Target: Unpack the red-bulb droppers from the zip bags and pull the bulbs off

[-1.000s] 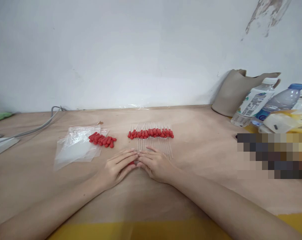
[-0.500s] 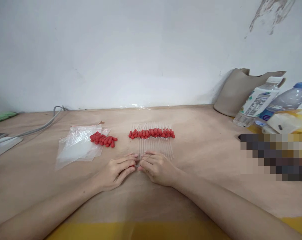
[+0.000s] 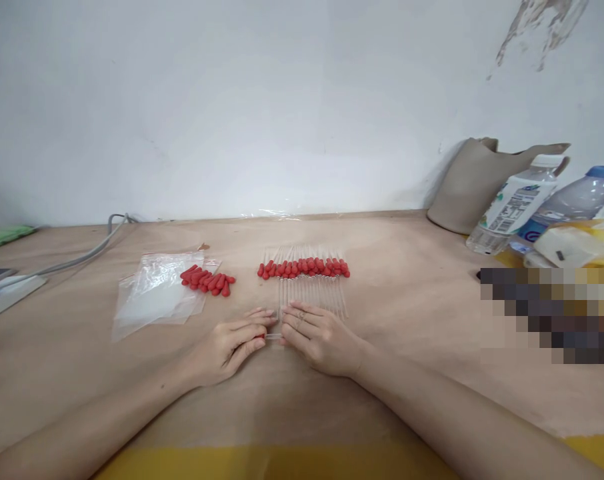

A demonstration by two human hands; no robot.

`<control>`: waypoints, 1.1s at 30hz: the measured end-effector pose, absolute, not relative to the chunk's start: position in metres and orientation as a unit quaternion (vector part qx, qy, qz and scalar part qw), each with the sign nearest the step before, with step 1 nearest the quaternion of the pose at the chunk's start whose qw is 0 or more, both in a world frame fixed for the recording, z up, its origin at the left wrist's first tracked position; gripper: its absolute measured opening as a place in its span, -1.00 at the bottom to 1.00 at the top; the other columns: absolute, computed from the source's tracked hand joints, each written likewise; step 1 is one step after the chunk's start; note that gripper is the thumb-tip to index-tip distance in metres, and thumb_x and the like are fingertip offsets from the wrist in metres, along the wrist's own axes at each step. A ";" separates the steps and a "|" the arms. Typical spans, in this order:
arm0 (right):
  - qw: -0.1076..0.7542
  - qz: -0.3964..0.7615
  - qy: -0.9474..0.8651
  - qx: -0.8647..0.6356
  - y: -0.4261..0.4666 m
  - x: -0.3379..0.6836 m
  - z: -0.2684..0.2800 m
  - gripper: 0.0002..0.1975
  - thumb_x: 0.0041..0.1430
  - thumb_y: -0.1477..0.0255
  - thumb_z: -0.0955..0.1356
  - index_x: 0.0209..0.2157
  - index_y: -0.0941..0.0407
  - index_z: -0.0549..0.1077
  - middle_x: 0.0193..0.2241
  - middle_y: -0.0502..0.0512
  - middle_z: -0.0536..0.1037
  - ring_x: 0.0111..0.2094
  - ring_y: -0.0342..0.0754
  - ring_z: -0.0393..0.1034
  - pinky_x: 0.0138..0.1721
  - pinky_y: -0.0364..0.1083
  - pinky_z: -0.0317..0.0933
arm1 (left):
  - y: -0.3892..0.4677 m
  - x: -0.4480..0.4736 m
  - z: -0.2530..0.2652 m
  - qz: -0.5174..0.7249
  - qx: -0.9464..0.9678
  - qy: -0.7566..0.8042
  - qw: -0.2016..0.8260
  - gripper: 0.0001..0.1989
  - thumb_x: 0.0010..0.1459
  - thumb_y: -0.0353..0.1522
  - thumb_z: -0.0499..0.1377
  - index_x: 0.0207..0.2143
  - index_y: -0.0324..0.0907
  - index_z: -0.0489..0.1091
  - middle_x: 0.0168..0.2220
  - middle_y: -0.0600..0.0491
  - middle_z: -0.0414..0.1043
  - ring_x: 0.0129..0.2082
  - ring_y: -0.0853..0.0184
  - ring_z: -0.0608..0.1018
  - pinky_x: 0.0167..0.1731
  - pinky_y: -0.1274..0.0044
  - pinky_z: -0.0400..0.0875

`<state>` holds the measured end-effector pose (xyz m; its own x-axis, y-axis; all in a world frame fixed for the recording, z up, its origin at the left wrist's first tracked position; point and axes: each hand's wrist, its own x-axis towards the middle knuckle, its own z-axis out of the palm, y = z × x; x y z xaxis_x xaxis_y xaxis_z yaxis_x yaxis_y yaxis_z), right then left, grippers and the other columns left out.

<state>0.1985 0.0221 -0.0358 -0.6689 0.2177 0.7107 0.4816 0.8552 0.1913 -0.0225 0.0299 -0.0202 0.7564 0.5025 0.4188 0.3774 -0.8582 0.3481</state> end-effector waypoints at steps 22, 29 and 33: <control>0.419 -0.029 -0.838 -0.347 0.025 0.205 -0.033 -0.77 0.17 0.49 0.20 -0.17 0.17 0.40 -0.50 0.07 0.43 -0.45 -0.12 0.27 -0.42 -0.12 0.18 | 0.080 -0.105 0.004 0.391 0.755 0.519 -0.084 -0.70 0.16 -0.28 -0.03 -0.15 -0.17 0.39 -0.38 0.01 0.28 -0.31 0.28 0.40 -0.32 0.45 0.37; 0.456 0.000 -0.805 -0.379 0.052 0.179 -0.013 -0.84 0.08 0.52 0.25 -0.33 0.14 0.46 -0.47 0.06 0.51 -0.42 -0.12 0.35 -0.33 -0.13 0.18 | 0.114 -0.143 -0.003 0.446 0.661 0.603 0.004 -0.68 0.06 -0.22 0.04 -0.17 -0.19 0.33 -0.43 0.07 0.35 -0.43 0.35 0.44 -0.40 0.50 0.38; 0.376 -0.103 -0.829 -0.402 0.067 0.164 -0.018 -0.80 0.04 0.57 0.25 -0.35 0.17 0.49 -0.53 0.07 0.46 -0.44 -0.10 0.29 -0.35 -0.09 0.06 | 0.120 -0.137 -0.003 0.475 0.636 0.608 0.011 -0.69 -0.02 -0.19 0.12 -0.26 -0.19 0.31 -0.37 0.05 0.40 -0.44 0.37 0.45 -0.44 0.55 0.37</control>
